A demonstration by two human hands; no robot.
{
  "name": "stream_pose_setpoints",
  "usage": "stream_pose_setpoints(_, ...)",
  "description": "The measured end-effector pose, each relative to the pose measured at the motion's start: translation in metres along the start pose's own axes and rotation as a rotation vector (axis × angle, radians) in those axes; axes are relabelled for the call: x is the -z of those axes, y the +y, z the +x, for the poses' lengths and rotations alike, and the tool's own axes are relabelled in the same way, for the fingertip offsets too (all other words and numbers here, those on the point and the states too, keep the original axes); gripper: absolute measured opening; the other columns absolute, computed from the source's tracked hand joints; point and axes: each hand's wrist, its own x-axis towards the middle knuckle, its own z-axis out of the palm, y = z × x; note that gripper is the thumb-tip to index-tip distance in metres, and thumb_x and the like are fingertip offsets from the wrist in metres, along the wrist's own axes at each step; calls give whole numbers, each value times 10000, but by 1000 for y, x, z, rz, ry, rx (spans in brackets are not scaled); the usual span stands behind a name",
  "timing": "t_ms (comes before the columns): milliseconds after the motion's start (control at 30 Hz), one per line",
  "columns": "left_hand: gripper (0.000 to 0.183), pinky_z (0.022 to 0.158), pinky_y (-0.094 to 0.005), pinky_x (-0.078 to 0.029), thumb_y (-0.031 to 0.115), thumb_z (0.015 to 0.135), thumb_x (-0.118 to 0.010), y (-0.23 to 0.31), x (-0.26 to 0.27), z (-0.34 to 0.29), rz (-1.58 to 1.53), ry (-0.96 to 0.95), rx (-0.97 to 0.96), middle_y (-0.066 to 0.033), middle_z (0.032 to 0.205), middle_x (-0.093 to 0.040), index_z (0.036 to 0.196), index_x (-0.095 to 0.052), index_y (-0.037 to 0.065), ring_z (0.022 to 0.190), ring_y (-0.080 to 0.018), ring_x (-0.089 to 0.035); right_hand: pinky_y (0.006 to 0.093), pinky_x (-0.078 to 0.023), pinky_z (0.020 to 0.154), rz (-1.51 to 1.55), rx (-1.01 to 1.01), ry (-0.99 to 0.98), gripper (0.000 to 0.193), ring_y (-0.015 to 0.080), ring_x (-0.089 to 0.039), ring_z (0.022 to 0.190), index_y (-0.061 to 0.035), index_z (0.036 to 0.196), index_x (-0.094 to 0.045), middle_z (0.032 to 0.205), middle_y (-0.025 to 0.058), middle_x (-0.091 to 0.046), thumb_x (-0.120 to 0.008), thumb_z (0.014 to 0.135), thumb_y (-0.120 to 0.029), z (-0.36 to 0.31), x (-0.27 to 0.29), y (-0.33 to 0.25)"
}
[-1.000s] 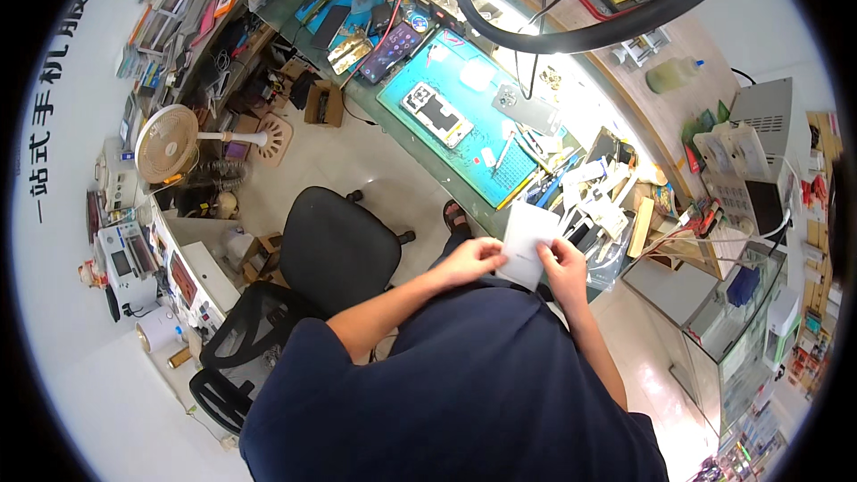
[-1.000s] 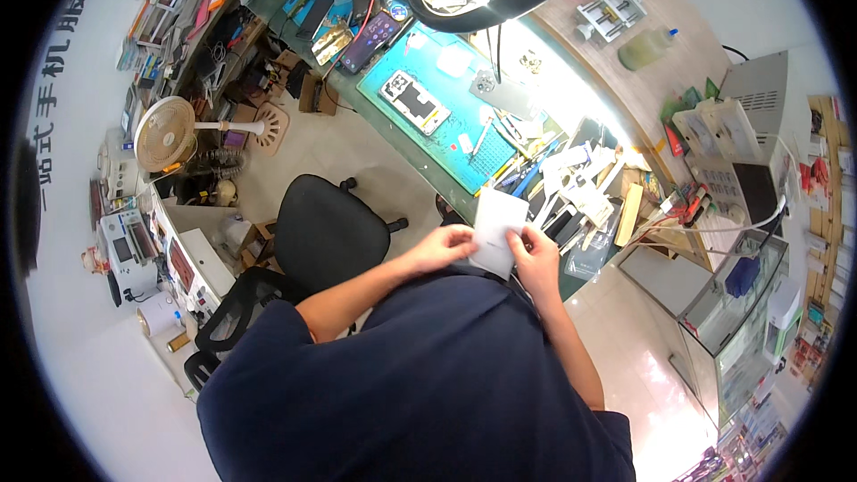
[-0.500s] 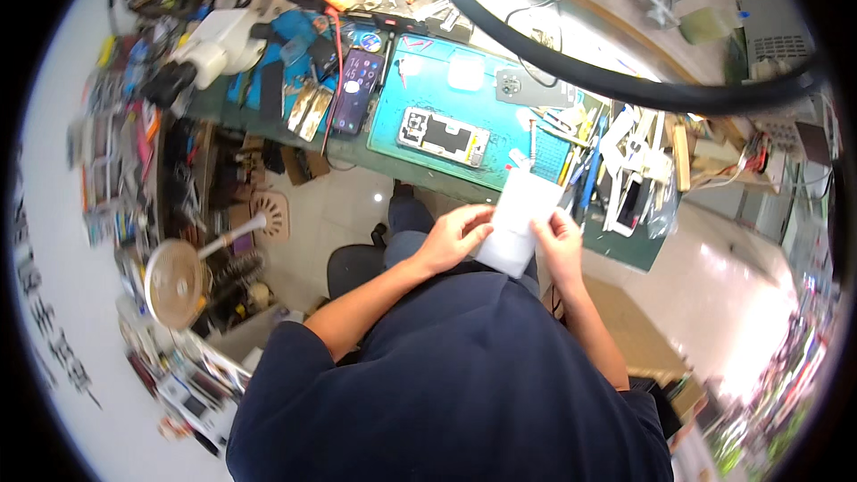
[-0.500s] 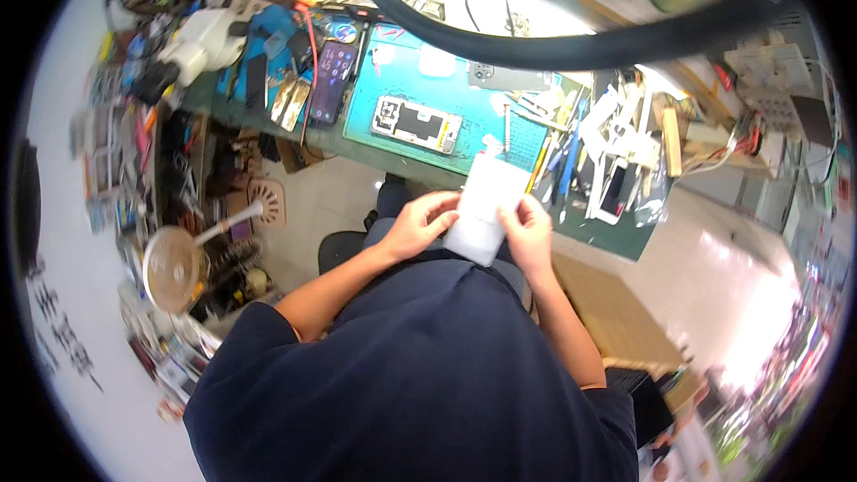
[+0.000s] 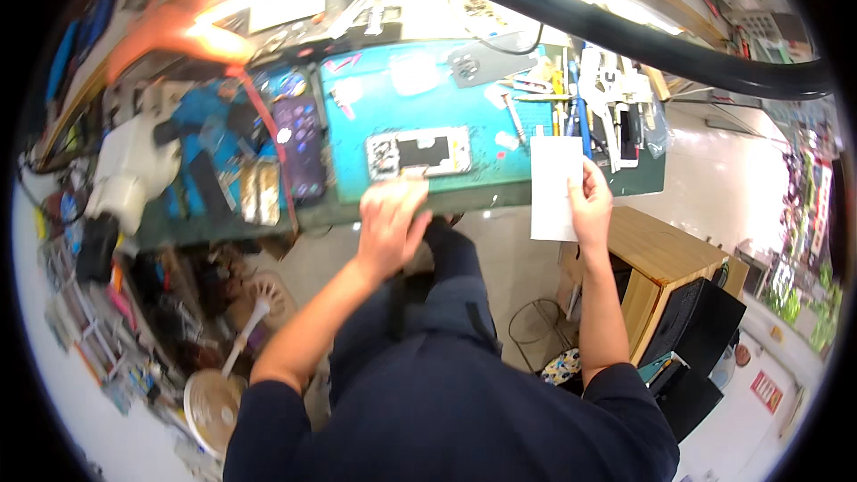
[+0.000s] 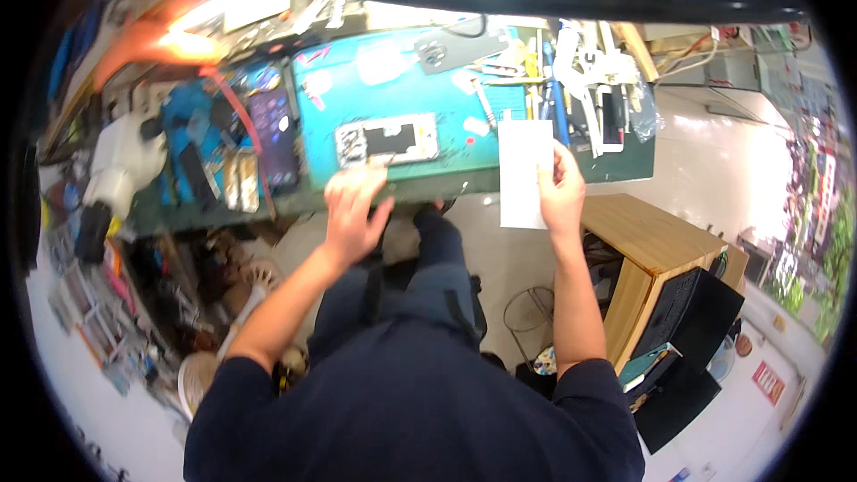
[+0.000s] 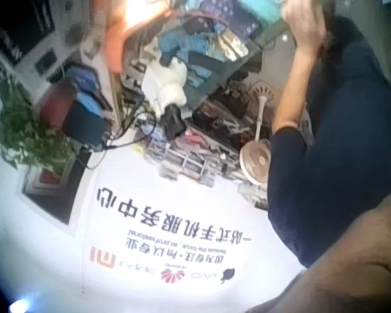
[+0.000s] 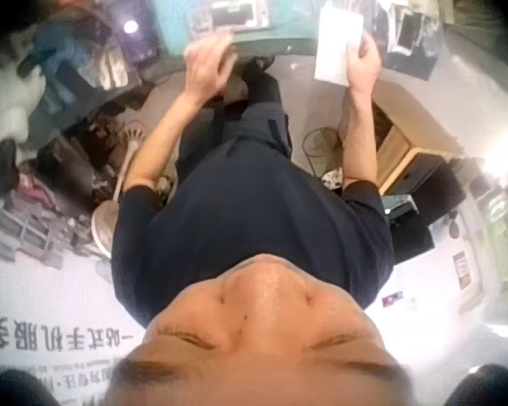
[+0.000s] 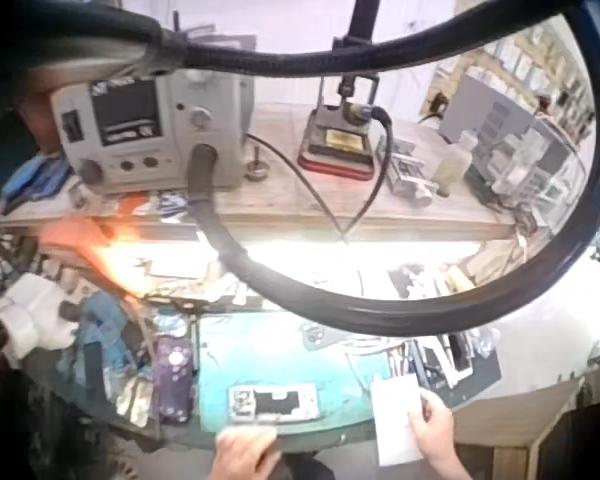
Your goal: The person picks up a smartphone and moves to a workbench. They place the phone on a cleaning mat and wipe the screen with a white cloth. The person then sprays a cleaning solution onto the cloth and continues to wipe the screen thoroughly.
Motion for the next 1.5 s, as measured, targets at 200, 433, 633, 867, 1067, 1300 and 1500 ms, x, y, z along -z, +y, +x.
stream_pose_setpoints(200,491,938,-465,-465,60,753,-783,-37,-69,-143,-293,-105,-119,-96,1175,-678,1223,-644,90,1105,-293,-629,196,-491,772,48,60,101,431,47,-593,866,67,1375,-551,973,-8,-664,-622,955,-2,81,41,6)
stream_pose_setpoints(433,432,1062,-492,-375,81,840,-733,-103,-146,-211,-80,-108,-157,-85,1284,-631,1261,-633,87,1214,-274,-555,405,-507,951,-1004,993,117,314,305,-641,1085,-141,1217,-708,1209,84,-704,-713,919,-238,180,0,-38)
stream_pose_setpoints(633,548,1087,-481,-339,57,816,-727,-76,-139,-273,86,203,-5,-87,1269,-627,1331,-540,66,1194,-282,-549,449,-405,1124,-1038,1325,-231,720,336,-525,1330,-139,1497,-474,1442,163,-569,-756,845,-256,224,-103,-19)
stream_pose_setpoints(867,551,1114,-514,-306,39,822,-672,-60,-80,-289,245,242,57,-120,1259,-608,1340,-483,25,1188,-317,-529,474,-415,1103,-1364,824,-354,822,373,-487,1323,-128,1479,-459,1416,209,-525,-814,744,-221,220,-123,-68)
stream_pose_setpoints(1067,591,1103,-524,-315,32,821,-653,-62,-67,-217,240,327,-136,-121,1223,-604,1367,-427,18,1155,-307,-529,385,-502,863,-927,1258,-249,214,292,-643,1020,-129,1105,-708,1036,94,-678,-692,891,-131,216,-82,-50)
stream_pose_setpoints(1300,569,938,-463,-495,131,983,-618,-65,-32,-65,-144,368,-320,-168,1191,-592,1466,-353,-12,1056,-288,-580,380,-528,681,-641,816,-47,268,294,-690,744,-69,1163,-726,871,163,-728,-628,1000,-257,152,-7,-33)
stream_pose_setpoints(1500,1177,1164,-441,-349,423,844,-842,-17,-25,-6,-1328,65,279,-209,1568,-305,1620,-33,65,1447,-300,-358,518,-466,1096,-774,1442,-398,413,354,-619,1263,-91,1271,-691,1345,170,-644,-629,864,-63,12,-58,-70)
